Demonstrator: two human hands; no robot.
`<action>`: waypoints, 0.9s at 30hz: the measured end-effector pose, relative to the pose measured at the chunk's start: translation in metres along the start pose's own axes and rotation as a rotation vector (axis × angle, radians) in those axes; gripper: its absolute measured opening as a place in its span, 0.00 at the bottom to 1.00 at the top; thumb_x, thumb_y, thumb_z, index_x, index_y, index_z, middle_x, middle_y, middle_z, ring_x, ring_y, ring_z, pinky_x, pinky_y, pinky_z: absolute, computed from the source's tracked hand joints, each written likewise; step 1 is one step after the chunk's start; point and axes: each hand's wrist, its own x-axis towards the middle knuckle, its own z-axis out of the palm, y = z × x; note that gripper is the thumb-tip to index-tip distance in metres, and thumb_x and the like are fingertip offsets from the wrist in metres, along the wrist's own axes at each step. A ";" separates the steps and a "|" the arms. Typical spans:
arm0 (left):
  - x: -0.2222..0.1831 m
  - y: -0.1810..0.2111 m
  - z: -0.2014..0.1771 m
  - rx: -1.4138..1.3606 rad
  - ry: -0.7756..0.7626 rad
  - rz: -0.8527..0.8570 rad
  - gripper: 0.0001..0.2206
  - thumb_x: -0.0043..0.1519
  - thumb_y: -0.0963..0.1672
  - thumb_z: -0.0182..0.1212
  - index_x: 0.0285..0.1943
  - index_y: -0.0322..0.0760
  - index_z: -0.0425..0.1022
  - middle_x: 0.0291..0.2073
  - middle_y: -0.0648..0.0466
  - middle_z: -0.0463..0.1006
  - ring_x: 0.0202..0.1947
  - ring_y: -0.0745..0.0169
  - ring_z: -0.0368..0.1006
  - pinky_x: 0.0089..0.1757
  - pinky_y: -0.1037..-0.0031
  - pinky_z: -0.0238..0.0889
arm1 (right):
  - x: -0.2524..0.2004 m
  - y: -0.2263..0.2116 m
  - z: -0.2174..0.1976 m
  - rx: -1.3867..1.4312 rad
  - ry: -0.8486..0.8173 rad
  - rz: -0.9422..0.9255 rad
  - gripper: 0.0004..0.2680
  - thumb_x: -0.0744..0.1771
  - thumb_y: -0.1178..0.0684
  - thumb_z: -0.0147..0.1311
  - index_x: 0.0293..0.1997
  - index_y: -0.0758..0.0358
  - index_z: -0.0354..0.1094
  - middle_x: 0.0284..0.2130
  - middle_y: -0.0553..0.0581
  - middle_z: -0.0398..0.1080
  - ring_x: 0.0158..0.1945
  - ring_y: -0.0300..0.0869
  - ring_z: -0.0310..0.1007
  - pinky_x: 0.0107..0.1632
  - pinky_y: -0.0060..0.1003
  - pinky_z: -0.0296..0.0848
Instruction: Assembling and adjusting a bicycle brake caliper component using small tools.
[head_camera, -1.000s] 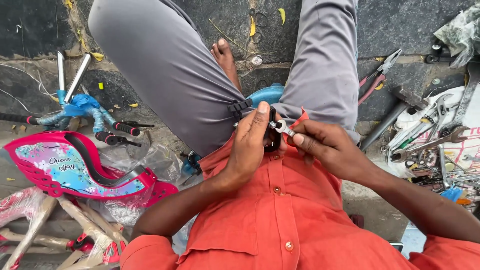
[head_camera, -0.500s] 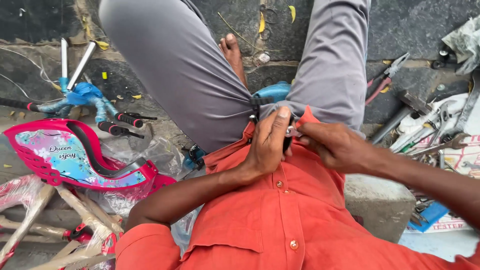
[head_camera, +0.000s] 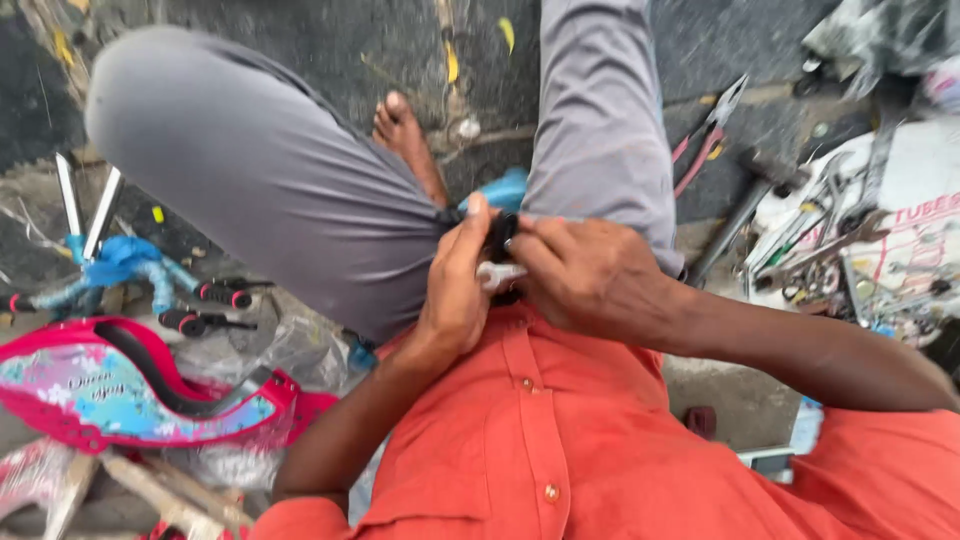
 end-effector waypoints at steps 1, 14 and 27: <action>-0.004 -0.008 -0.004 -0.041 -0.011 0.008 0.20 0.74 0.54 0.47 0.48 0.34 0.74 0.34 0.57 0.74 0.28 0.71 0.67 0.29 0.79 0.62 | -0.007 -0.009 0.013 0.094 0.129 0.069 0.09 0.62 0.56 0.61 0.43 0.65 0.69 0.39 0.61 0.74 0.32 0.47 0.74 0.34 0.39 0.71; 0.014 0.009 -0.001 -0.189 0.006 -0.191 0.11 0.71 0.48 0.50 0.48 0.38 0.73 0.37 0.55 0.75 0.36 0.65 0.71 0.37 0.65 0.67 | 0.001 -0.008 0.007 0.459 0.195 0.490 0.09 0.65 0.63 0.58 0.48 0.65 0.68 0.39 0.58 0.70 0.37 0.50 0.77 0.37 0.42 0.73; 0.004 0.016 -0.001 -0.161 -0.155 -0.094 0.13 0.63 0.38 0.45 0.54 0.28 0.70 0.45 0.51 0.75 0.45 0.60 0.73 0.46 0.63 0.70 | -0.008 -0.009 0.017 0.291 0.090 0.455 0.07 0.66 0.58 0.60 0.45 0.65 0.68 0.35 0.57 0.68 0.33 0.49 0.76 0.34 0.42 0.72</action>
